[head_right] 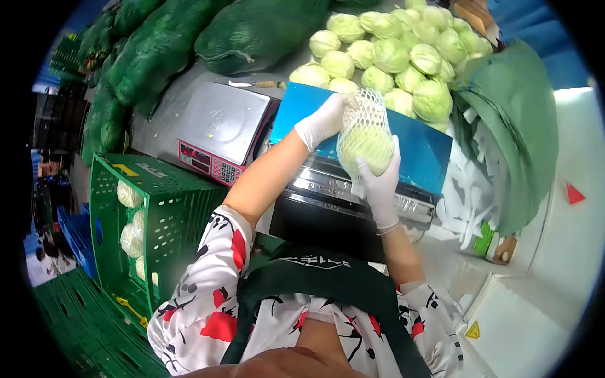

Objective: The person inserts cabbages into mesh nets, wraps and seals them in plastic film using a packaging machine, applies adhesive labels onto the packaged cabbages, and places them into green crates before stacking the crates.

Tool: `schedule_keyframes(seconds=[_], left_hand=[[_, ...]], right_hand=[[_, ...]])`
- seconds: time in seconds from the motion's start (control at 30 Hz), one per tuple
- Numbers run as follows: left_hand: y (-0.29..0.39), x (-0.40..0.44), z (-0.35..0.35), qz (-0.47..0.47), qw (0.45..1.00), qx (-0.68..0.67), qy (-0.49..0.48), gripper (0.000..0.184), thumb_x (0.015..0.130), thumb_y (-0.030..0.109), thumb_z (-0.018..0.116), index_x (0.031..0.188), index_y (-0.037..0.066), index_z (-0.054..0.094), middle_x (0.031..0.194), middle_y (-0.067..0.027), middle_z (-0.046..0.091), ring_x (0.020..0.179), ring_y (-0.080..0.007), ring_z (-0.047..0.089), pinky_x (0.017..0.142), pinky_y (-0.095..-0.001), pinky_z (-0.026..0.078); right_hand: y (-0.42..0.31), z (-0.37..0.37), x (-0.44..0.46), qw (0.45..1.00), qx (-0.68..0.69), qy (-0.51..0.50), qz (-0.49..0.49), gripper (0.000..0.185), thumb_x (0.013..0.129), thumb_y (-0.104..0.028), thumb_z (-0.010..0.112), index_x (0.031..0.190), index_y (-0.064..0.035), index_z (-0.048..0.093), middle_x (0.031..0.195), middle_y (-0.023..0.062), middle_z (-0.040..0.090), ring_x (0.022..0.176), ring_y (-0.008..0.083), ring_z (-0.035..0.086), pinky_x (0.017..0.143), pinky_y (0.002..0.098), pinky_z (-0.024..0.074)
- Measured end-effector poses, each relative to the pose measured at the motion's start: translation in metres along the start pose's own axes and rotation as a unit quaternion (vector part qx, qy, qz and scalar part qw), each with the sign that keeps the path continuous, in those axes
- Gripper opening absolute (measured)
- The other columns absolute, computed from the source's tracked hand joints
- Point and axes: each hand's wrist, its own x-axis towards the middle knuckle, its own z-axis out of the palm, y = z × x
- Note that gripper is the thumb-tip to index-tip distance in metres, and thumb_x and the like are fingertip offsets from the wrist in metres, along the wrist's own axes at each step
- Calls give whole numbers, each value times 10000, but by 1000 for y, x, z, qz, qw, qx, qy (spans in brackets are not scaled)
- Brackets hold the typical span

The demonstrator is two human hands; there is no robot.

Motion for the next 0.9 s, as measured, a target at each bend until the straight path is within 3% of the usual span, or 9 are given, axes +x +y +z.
schedule_keyframes(seconds=[0.07, 0.13, 0.2, 0.33, 0.47, 0.53, 0.67, 0.83, 0.9], left_hand=[[-12, 12, -18, 74, 995, 43, -50, 277, 880, 75, 524, 1111, -47, 620, 1099, -134, 675, 997, -224, 646, 915, -342, 503], [-4, -28, -7, 214, 949, 181, 143, 384, 869, 146, 569, 1205, -37, 600, 1081, -126, 694, 995, -222, 654, 897, -337, 499], [-3, -71, -28, 344, 767, 471, 266, 477, 881, 177, 631, 1312, -10, 550, 1055, -116, 693, 1003, -242, 650, 888, -354, 498], [-25, -188, -72, 248, 436, 783, 368, 617, 843, 231, 733, 1379, 13, 520, 865, -55, 691, 860, -227, 612, 808, -371, 461], [-63, -207, -73, 176, 376, 834, 363, 839, 762, 292, 802, 1464, 32, 423, 841, -33, 686, 926, -227, 587, 871, -419, 398], [-75, -196, -72, 203, 472, 777, 364, 826, 786, 226, 782, 1486, 28, 392, 844, -23, 682, 921, -233, 585, 872, -403, 396], [-63, -201, -63, 169, 847, 456, 214, 320, 905, 29, 643, 1223, 24, 681, 966, -78, 696, 883, -134, 610, 825, -280, 485], [9, -266, 17, 126, 891, 435, -22, 192, 858, 40, 672, 1028, 16, 758, 870, -95, 661, 785, -167, 614, 698, -281, 510], [30, -257, 17, 189, 900, 359, -159, 486, 777, 152, 744, 1226, -14, 662, 1013, -170, 677, 928, -273, 665, 827, -371, 538]], right_hand=[[3, -15, -4, 999, -43, 22, 16, 708, 887, -174, 718, 1447, 64, 357, 1388, 187, 503, 1253, 233, 516, 1050, 338, 418], [-2, -30, 3, 994, -78, 15, 77, 693, 896, -192, 711, 1440, 69, 368, 1387, 200, 503, 1271, 247, 505, 1054, 344, 416], [19, -52, 0, 984, -179, 19, 12, 699, 896, -245, 720, 1429, 63, 388, 1402, 231, 497, 1311, 313, 463, 1108, 382, 351], [7, -100, -33, 884, -441, 149, -41, 667, 866, -268, 748, 1371, 53, 454, 1337, 246, 518, 1241, 378, 487, 1067, 443, 368], [21, -114, -81, 710, -688, 125, 82, 756, 867, -514, 664, 1350, 38, 476, 1181, 230, 590, 1169, 385, 521, 1084, 556, 310], [9, -92, -86, 724, -681, 105, 39, 578, 935, -408, 615, 1329, 5, 527, 1126, 206, 618, 1117, 347, 550, 1111, 500, 307], [13, -102, -76, 966, -229, 69, 94, 238, 953, -149, 591, 1133, -33, 696, 929, 102, 677, 916, 190, 603, 929, 325, 453], [-127, -158, -94, 964, -57, -230, 120, 128, 895, -76, 639, 896, 24, 717, 913, 85, 678, 835, 199, 602, 862, 331, 471], [-146, -176, -67, 933, 121, -323, -104, 140, 877, -78, 645, 797, 18, 708, 906, 100, 669, 783, 236, 598, 871, 391, 497]])
